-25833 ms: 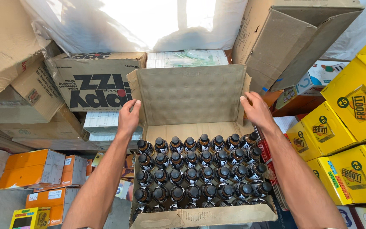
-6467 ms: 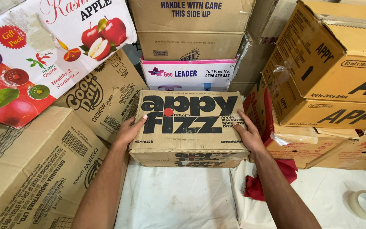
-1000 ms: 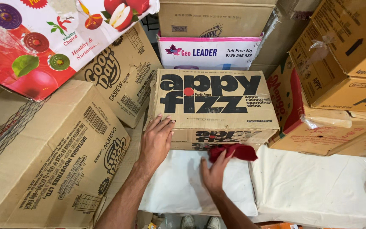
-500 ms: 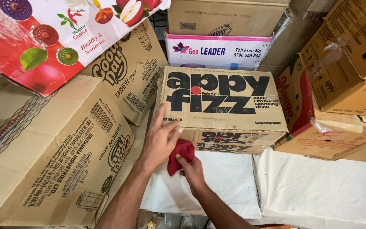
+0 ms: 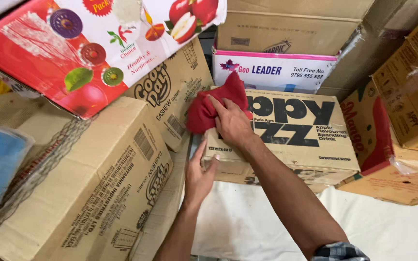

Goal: The person closes the top flaps of a beverage carton, wipes down multiple boxes with a cloth, applies tape to seal the cartons, and moves several cartons around a stacking area.

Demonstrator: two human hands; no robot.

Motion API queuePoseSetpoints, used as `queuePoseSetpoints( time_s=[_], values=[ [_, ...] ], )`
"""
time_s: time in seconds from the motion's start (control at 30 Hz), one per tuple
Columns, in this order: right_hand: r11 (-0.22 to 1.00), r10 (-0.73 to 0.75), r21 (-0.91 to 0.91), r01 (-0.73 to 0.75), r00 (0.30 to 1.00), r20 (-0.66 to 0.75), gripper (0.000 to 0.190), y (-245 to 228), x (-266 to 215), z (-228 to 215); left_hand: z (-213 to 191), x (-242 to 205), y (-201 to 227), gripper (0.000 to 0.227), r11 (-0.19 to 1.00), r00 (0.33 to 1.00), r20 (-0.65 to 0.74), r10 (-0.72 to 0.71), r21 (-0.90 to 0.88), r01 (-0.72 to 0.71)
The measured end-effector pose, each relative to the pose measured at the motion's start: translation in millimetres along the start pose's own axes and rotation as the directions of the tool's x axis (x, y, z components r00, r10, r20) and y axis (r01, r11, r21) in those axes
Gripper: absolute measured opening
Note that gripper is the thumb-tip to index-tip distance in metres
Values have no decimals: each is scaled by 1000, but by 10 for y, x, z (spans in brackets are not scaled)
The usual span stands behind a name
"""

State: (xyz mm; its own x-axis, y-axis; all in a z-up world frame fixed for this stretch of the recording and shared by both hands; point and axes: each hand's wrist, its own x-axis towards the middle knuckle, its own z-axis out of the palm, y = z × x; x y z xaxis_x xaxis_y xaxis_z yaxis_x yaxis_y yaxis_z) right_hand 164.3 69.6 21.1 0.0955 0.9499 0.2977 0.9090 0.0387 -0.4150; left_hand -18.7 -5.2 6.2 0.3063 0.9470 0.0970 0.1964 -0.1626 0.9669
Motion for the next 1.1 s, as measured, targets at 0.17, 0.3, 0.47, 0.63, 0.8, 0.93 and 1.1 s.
queuePoseSetpoints(
  time_s=[0.17, 0.3, 0.47, 0.63, 0.8, 0.93, 1.1],
  values=[
    [942, 56, -334, 25, 972, 230, 57, -184, 475, 143, -56, 66, 50, 71, 992, 997, -16, -74, -103, 72],
    [713, 95, -647, 271, 876, 472, 54, -393, 493, 317, -94, 36, 81, 64, 991, 993, -29, -115, -69, 113],
    [853, -119, -374, 363, 834, 539, 44, -401, 288, 220, -59, 42, -89, 59, 994, 994, -71, -79, -78, 74],
    [962, -183, -140, 234, 934, 306, 42, -133, 168, -110, -91, -1, 68, 65, 988, 998, -30, -63, -144, 58],
    [969, 102, -230, -95, 995, 18, 34, 1072, 149, -210, -122, -10, 165, 75, 986, 1000, 12, 28, -165, -26],
    [892, 275, -361, -273, 960, -47, 34, 1692, -567, -747, -39, -143, 255, 64, 994, 992, 73, 104, -52, -100],
    [930, 35, -363, -63, 996, -83, 52, 1023, -1612, -1240, 306, -135, -279, 51, 910, 916, -101, 387, 201, -362]
  ],
)
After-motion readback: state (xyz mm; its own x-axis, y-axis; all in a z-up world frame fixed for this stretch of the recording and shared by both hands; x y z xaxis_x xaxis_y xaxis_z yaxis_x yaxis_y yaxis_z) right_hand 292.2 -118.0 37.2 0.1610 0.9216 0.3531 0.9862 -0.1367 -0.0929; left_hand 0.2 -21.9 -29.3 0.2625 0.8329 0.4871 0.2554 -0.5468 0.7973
